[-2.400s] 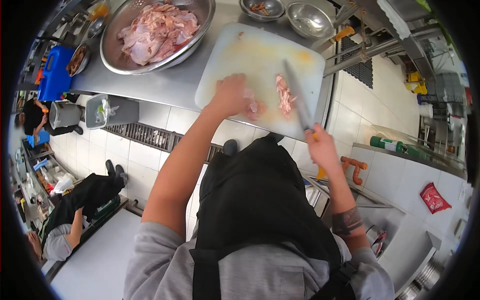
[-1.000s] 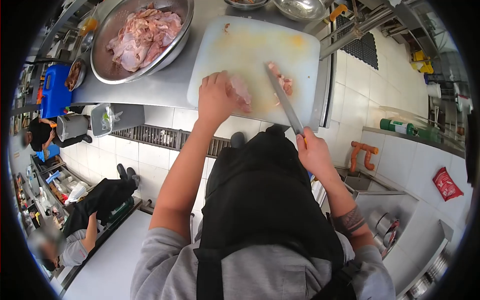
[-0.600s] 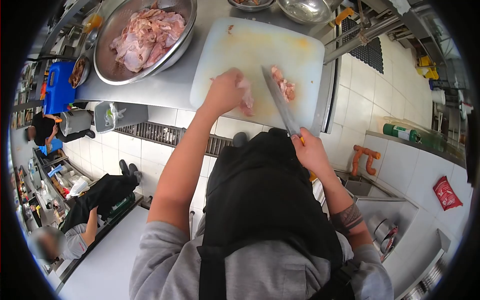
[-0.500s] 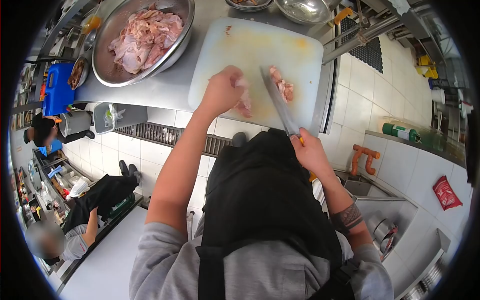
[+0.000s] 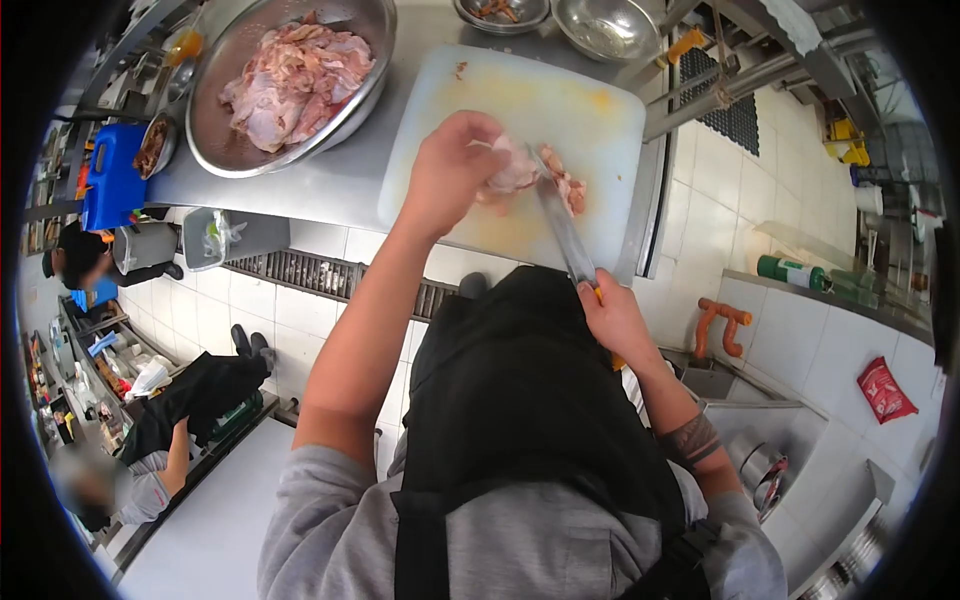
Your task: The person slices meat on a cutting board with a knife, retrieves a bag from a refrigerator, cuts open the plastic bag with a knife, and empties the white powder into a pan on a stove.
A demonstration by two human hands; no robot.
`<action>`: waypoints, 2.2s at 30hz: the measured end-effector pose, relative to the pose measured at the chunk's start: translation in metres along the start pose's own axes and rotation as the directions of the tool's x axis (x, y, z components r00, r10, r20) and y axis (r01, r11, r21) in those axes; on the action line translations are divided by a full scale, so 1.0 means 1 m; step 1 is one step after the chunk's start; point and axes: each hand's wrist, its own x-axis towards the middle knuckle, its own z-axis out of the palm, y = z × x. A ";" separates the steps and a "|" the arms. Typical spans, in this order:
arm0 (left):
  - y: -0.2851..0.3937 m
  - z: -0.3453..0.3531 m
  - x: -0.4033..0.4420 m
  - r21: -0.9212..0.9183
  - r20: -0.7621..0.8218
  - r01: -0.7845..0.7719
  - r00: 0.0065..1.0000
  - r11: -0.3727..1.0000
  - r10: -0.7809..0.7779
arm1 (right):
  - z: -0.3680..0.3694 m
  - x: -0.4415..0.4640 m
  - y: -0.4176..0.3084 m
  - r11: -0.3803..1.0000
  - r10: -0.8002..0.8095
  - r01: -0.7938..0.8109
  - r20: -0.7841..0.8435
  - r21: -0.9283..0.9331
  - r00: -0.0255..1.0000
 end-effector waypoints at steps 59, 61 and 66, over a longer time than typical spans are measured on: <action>-0.067 -0.034 -0.040 0.929 0.365 -0.371 0.922 0.019 0.128 | 0.015 -0.017 -0.010 0.991 -0.029 0.028 0.000 -0.127 1.000; -0.070 -0.031 -0.050 0.924 0.365 -0.379 0.912 0.047 0.188 | 0.015 -0.017 -0.010 0.994 -0.030 0.030 0.001 -0.109 1.000; -0.065 -0.032 -0.046 0.898 0.351 -0.406 0.893 0.170 0.282 | 0.015 -0.021 -0.009 0.995 -0.010 0.008 -0.015 -0.096 1.000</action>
